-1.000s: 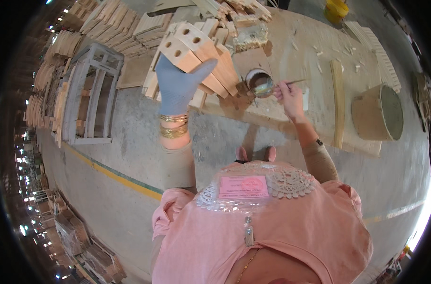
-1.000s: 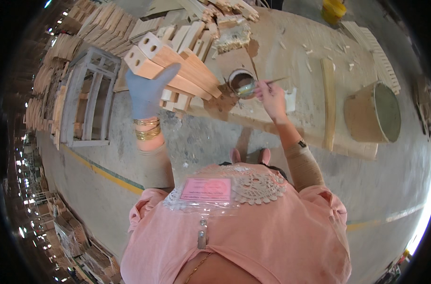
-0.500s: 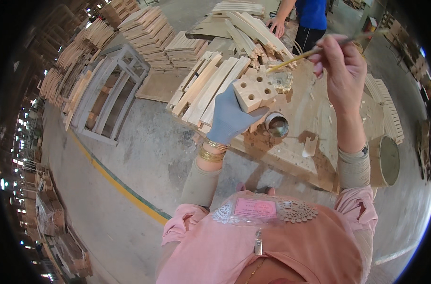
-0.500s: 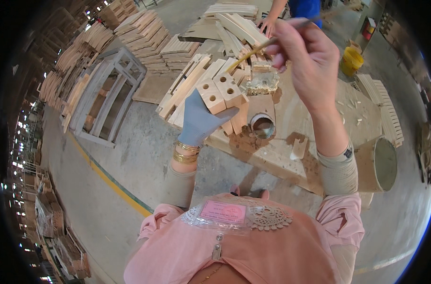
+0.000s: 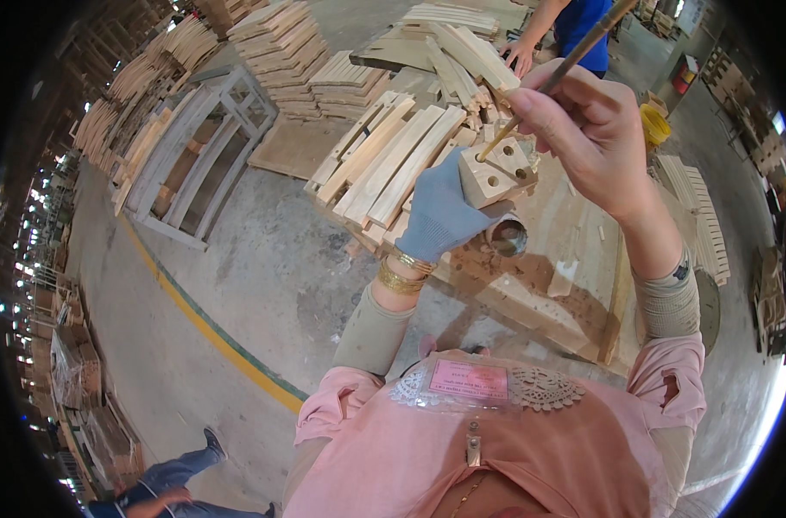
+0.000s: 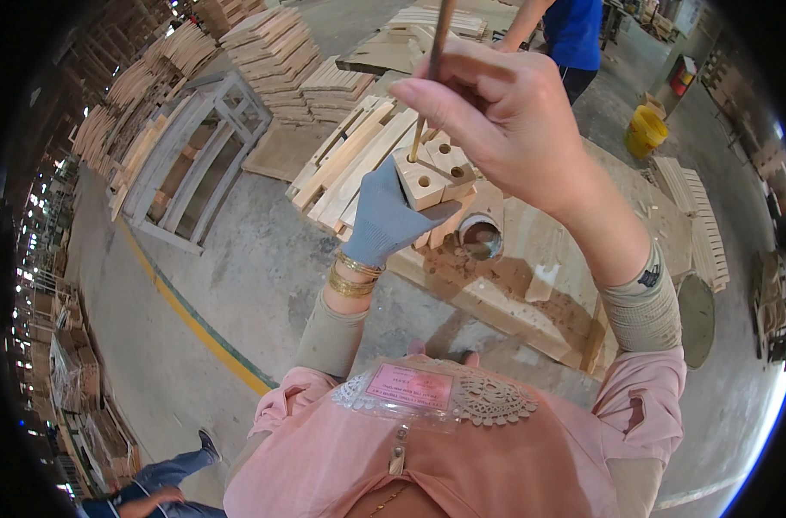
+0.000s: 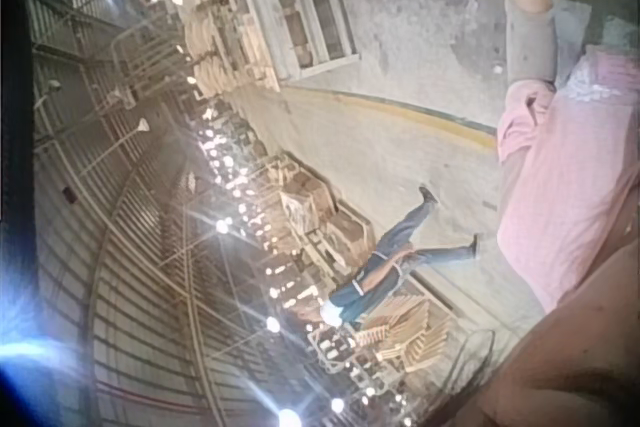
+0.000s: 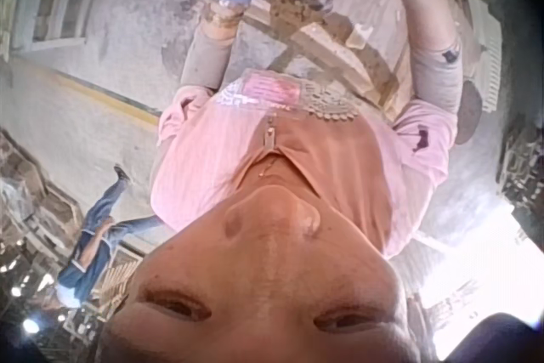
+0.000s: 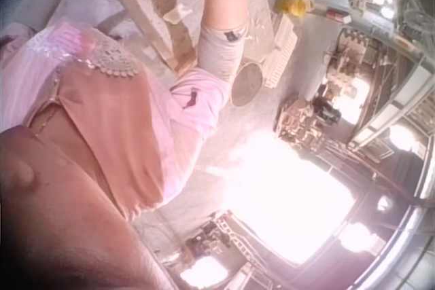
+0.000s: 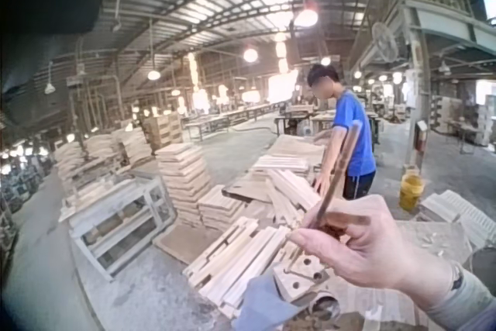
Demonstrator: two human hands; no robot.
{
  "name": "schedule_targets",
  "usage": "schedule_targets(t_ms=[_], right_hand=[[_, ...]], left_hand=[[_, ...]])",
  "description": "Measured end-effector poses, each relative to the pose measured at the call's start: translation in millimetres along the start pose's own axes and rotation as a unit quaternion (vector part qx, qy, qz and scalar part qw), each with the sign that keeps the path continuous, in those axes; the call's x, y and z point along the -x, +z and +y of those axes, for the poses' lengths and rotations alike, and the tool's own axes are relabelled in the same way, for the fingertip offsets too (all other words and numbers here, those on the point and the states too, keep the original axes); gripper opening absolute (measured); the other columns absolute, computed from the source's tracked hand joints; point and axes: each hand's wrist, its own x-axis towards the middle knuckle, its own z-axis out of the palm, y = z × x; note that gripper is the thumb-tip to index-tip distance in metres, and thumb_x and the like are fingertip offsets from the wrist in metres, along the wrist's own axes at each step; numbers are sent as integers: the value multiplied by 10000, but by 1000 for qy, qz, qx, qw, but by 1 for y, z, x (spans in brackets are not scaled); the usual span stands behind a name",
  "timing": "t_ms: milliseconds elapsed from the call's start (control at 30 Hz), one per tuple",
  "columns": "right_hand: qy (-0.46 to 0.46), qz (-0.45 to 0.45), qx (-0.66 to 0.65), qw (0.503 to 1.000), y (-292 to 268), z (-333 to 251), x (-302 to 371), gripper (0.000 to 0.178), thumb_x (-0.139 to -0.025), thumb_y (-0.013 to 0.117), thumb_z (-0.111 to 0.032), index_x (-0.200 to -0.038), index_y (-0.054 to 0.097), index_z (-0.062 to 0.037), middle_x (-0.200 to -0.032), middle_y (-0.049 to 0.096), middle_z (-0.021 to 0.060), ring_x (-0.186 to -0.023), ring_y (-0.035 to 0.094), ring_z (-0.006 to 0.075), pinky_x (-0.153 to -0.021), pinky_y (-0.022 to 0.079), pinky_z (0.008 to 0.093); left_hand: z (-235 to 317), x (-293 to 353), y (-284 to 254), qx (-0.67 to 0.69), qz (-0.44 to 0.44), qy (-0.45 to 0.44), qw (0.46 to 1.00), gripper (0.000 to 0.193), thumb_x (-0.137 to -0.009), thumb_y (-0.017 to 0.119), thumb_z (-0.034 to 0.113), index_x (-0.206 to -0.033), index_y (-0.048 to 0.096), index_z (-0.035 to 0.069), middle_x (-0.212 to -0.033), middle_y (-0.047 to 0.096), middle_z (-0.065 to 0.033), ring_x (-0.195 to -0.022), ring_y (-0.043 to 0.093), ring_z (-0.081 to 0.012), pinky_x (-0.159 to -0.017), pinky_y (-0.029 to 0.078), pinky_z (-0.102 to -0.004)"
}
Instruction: The person inserts small wooden dowels into pre-drilled holes of wooden blocks, applies glue into the holes using a brush, and joins the pieces together. The person handles multiple wooden components and uses a brush to apply adhesive before assembling the parts.
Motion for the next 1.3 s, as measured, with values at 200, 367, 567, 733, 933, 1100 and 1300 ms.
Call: schedule_targets(t_ms=[200, 367, 567, 733, 933, 1100, 1300], right_hand=[[-94, -14, 134, 986, 1, 2, -5, 217, -850, 649, -207, -805, 615, 2, -507, 445, 68, -428, 426, 160, -421, 316, 292], [-107, -9, 131, 986, 1, 4, -9, 233, -846, 648, -221, -796, 607, 2, -495, 408, 85, -420, 428, 184, -420, 302, 326], [87, 132, -76, 985, -10, -12, -1, 214, -872, 631, -204, -840, 644, 7, -612, 601, 35, -489, 507, 64, -429, 374, 207], [148, 220, -107, 958, -39, 25, 40, 212, -878, 621, -192, -884, 655, 16, -692, 638, 32, -562, 547, 38, -487, 411, 166], [287, 72, 179, 938, 35, 116, 194, 220, -841, 634, -233, -768, 644, -26, -629, 612, 142, -531, 587, 245, -513, 453, 343], [311, 8, 211, 927, 81, 137, 243, 246, -824, 633, -244, -725, 605, -20, -667, 595, 183, -618, 580, 365, -536, 451, 413], [362, 72, 124, 921, 90, 146, 259, 252, -836, 632, -236, -758, 615, 3, -685, 593, 196, -627, 579, 368, -540, 446, 406]], left_hand=[[-3, -2, 3, -22, 5, 4, 1000, 604, -592, 825, 294, -1062, 560, 23, -874, 670, -136, -780, 663, -270, -700, 520, -334], [5, -4, 0, -28, -24, -24, 999, 580, -644, 809, 265, -1074, 544, -17, -941, 669, -115, -861, 654, -205, -746, 513, -309], [2, -4, 5, -13, -6, -15, 1000, 585, -631, 818, 213, -1093, 545, -20, -978, 665, -129, -892, 648, -194, -782, 507, -309], [-11, -6, -1, 4, 32, 32, 999, 562, -607, 825, 226, -1052, 573, -7, -943, 680, -126, -866, 669, -214, -742, 522, -310], [-6, -6, 4, -41, 14, 36, 998, 546, -631, 824, 209, -1048, 569, -35, -947, 679, -130, -858, 661, -168, -732, 519, -286], [-11, -2, 0, -52, 21, 23, 998, 543, -631, 826, 228, -1036, 573, -29, -928, 680, -113, -831, 661, -166, -713, 519, -279], [-14, -2, 1, -79, 17, 53, 995, 535, -638, 826, 239, -1038, 580, -19, -921, 679, -109, -815, 662, -169, -701, 522, -281]])
